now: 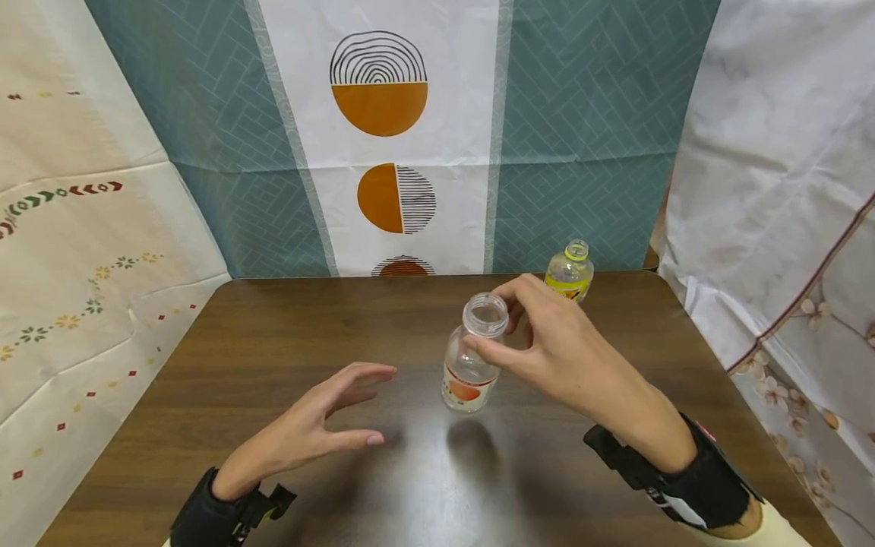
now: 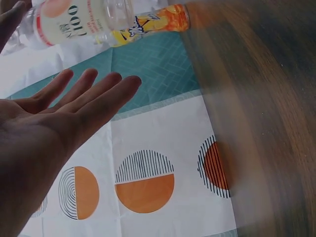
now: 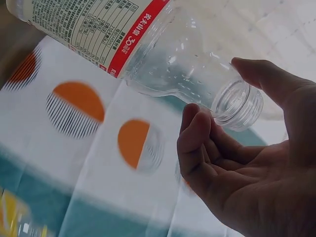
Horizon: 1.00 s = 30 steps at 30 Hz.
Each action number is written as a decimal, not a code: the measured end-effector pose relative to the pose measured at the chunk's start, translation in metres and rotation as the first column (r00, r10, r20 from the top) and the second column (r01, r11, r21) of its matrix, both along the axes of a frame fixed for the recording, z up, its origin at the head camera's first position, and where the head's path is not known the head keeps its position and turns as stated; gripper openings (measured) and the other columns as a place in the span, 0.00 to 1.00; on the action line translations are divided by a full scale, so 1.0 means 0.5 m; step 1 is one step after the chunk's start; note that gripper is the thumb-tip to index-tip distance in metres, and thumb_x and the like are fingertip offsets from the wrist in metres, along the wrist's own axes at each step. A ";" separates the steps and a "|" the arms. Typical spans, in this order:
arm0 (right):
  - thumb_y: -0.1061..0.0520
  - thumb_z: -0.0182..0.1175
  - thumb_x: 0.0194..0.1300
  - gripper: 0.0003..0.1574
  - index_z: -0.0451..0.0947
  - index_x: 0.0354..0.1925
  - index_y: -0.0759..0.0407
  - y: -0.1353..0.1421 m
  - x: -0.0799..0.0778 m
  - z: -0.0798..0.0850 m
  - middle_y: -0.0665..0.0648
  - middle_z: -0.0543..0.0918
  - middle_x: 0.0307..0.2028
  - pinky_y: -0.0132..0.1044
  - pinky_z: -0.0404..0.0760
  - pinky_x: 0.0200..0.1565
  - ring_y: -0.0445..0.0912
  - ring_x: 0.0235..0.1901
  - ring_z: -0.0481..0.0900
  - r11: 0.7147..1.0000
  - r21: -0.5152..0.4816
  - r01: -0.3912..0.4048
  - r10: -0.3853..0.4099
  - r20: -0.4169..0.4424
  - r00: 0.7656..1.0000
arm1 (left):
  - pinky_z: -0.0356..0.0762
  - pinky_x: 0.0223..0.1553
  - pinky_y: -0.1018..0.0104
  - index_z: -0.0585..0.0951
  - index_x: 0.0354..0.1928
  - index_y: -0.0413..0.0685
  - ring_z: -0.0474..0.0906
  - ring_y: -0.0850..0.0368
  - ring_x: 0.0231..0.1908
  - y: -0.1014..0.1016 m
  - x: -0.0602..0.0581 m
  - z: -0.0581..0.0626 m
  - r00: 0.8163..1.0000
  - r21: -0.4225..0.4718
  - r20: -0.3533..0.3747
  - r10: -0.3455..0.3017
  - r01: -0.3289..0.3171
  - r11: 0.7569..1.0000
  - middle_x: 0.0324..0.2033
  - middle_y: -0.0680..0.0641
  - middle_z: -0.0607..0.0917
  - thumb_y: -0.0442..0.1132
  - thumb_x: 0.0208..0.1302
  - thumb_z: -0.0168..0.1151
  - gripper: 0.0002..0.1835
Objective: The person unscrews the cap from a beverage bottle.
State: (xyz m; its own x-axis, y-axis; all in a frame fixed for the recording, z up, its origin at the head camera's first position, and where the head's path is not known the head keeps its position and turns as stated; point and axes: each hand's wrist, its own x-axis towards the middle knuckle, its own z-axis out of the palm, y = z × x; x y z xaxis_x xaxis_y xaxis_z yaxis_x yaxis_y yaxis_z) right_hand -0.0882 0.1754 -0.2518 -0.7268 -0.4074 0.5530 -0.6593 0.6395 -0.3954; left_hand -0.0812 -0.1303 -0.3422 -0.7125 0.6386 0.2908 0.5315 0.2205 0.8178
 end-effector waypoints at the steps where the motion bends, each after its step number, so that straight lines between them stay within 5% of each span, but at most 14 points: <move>1: 0.54 0.73 0.48 0.23 0.75 0.42 0.54 0.011 -0.001 0.001 0.44 0.76 0.30 0.29 0.74 0.19 0.37 0.21 0.73 0.999 0.007 0.033 -0.033 0.003 0.999 | 0.69 0.57 0.46 0.65 0.64 0.46 0.64 0.47 0.61 -0.002 -0.003 -0.006 1.000 -0.002 -0.001 0.000 0.000 1.000 0.61 0.47 0.69 0.37 0.57 0.68 0.34; 11: 0.55 0.73 0.49 0.23 0.75 0.41 0.59 0.118 -0.014 -0.001 0.54 0.83 0.29 0.20 0.74 0.21 0.37 0.21 0.79 0.976 -0.001 0.218 -0.217 0.097 0.971 | 0.71 0.57 0.54 0.64 0.66 0.59 0.65 0.53 0.61 -0.017 -0.029 -0.054 1.000 -0.018 -0.014 0.018 -0.019 1.000 0.61 0.58 0.68 0.47 0.60 0.65 0.33; 21: 0.48 0.71 0.52 0.26 0.75 0.42 0.63 0.205 -0.035 0.004 0.62 0.83 0.30 0.27 0.71 0.17 0.27 0.21 0.74 0.907 0.062 0.417 -0.421 0.167 0.891 | 0.72 0.57 0.53 0.64 0.66 0.57 0.66 0.53 0.60 -0.021 -0.031 -0.053 1.000 -0.013 -0.016 0.027 -0.027 1.000 0.61 0.57 0.69 0.46 0.60 0.65 0.33; 30: 0.44 0.66 0.56 0.34 0.72 0.46 0.72 0.278 -0.073 -0.008 0.73 0.81 0.32 0.46 0.69 0.24 0.63 0.32 0.76 0.840 0.156 0.520 -0.538 0.112 0.836 | 0.72 0.56 0.52 0.64 0.65 0.59 0.66 0.54 0.60 -0.024 -0.031 -0.055 0.999 -0.014 -0.005 0.034 -0.034 0.999 0.61 0.57 0.69 0.46 0.60 0.65 0.32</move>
